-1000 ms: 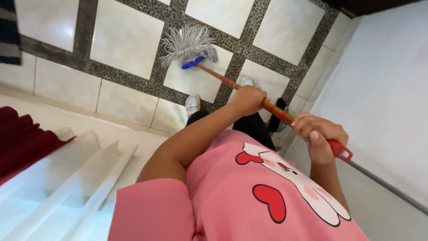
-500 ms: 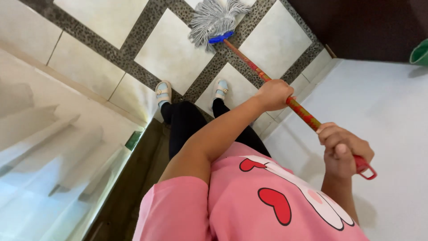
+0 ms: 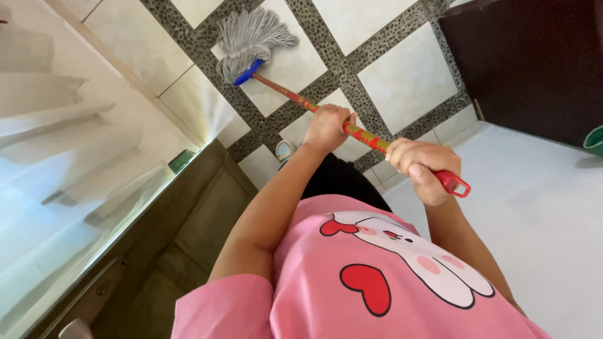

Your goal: The person mops a tiled floor with a mop, using both hands to move it across the surface.

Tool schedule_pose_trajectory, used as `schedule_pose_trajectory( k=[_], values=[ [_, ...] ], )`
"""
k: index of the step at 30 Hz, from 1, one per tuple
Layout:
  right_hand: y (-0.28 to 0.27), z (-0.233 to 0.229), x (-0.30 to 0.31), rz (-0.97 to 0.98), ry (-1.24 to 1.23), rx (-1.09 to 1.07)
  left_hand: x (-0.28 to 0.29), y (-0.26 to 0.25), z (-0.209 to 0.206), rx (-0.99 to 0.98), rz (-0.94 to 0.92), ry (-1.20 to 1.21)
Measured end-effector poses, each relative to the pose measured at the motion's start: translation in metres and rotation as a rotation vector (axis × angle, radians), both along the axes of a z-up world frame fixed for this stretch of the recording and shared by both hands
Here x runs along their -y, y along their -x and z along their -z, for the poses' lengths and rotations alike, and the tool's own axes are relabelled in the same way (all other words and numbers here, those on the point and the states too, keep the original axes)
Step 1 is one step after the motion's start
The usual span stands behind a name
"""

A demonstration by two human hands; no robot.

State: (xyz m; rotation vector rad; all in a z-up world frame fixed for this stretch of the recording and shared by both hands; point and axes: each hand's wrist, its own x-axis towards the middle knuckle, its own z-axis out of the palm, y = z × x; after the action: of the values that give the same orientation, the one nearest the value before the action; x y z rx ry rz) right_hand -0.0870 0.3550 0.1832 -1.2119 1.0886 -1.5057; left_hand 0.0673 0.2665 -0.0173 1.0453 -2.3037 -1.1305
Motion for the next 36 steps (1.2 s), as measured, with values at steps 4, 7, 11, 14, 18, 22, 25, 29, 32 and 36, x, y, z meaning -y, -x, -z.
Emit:
schedule_pose_trajectory(
  k=[4, 7, 11, 14, 18, 22, 25, 29, 32, 36],
  values=[
    [-0.019, 0.012, 0.011, -0.117, -0.011, 0.05, -0.012, -0.046, 0.011, -0.034, -0.108, -0.002],
    [-0.036, 0.017, 0.011, -0.208, -0.04, 0.072, -0.028, -0.076, 0.019, -0.011, -0.144, 0.054],
    [-0.043, 0.0, -0.004, -0.322, -0.047, -0.026, -0.048, -0.083, 0.014, -0.033, -0.169, 0.092],
    [-0.037, -0.031, -0.026, -0.291, -0.019, -0.136, -0.056, -0.054, 0.001, -0.119, -0.087, 0.086],
    [-0.036, -0.064, -0.054, -0.138, 0.024, -0.312, -0.06, 0.006, -0.007, -0.264, 0.038, 0.077],
    [-0.052, -0.064, -0.083, 0.008, 0.011, -0.444, -0.063, 0.043, -0.006, -0.308, 0.16, 0.068],
    [-0.055, -0.054, -0.102, 0.125, -0.004, -0.476, -0.073, 0.063, 0.0, -0.292, 0.306, 0.043],
    [-0.048, -0.047, -0.137, 0.289, -0.045, -0.249, -0.105, 0.053, -0.004, -0.137, 0.372, -0.016],
    [-0.052, -0.041, -0.147, 0.304, -0.069, -0.129, -0.119, 0.02, -0.006, -0.06, 0.367, -0.046],
    [-0.065, -0.027, -0.152, 0.203, -0.108, 0.047, -0.134, -0.038, -0.006, 0.07, 0.322, -0.092]
  ],
)
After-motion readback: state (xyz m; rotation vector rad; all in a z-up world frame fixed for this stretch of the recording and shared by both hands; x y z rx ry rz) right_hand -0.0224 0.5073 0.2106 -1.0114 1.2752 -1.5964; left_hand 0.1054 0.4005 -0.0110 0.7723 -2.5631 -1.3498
